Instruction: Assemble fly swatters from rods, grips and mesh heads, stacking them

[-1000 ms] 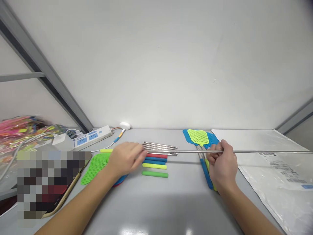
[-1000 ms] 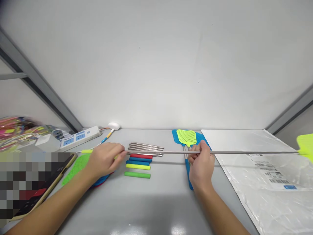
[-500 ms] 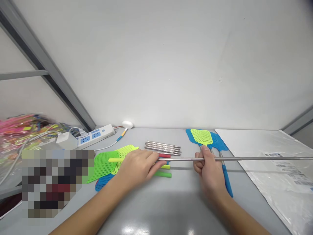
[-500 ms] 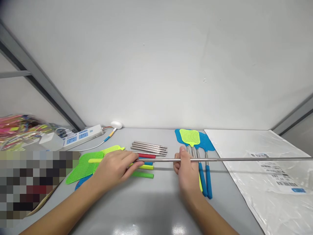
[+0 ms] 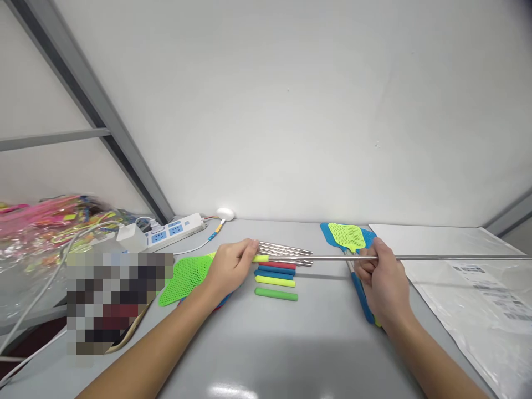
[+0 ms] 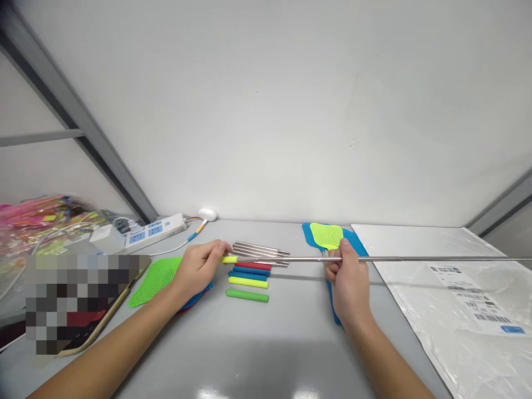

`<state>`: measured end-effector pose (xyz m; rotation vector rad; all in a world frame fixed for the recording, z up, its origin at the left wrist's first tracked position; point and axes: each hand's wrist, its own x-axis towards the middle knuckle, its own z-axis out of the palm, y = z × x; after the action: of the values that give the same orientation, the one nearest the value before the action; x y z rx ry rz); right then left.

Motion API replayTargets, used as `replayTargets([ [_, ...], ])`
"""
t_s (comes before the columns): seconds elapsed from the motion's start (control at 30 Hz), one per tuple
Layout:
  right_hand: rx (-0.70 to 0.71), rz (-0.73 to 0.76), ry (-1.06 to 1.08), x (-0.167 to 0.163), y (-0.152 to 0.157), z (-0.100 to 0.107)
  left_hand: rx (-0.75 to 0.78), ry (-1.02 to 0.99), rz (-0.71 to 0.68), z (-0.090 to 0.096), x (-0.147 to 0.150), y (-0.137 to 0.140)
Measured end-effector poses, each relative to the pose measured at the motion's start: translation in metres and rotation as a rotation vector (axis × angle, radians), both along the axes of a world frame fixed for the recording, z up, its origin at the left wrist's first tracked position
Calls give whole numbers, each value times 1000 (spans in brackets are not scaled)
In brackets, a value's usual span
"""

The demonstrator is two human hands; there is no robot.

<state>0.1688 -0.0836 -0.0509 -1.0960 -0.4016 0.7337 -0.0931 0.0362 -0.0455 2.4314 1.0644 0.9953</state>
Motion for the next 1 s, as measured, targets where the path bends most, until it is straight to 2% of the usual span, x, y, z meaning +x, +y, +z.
replayTargets([
  [0.1, 14, -5, -5, 3, 1, 0, -46, -138, 5, -2, 4, -10],
  [0.2, 29, -13, 7, 1, 3, 0, -24, -266, -2, -3, 5, -19],
  [0.33, -25, 34, 29, -16, 3, -2, 68, -354, -188, -7, 6, -28],
  [0.43, -44, 109, 41, -35, 0, -7, 162, -314, -295, -8, 12, -36],
  [0.6, -95, 220, 7, -55, -4, -13, 316, -228, -368, -9, 24, -51],
  [0.73, -107, 230, -15, -57, -5, -14, 383, -175, -332, -11, 27, -51],
  [0.9, -178, 302, -77, -54, -6, -13, 499, -11, -297, -10, 22, -31],
  [1.0, -118, 329, -192, -47, -6, -8, 582, 35, -256, -7, 15, -18],
])
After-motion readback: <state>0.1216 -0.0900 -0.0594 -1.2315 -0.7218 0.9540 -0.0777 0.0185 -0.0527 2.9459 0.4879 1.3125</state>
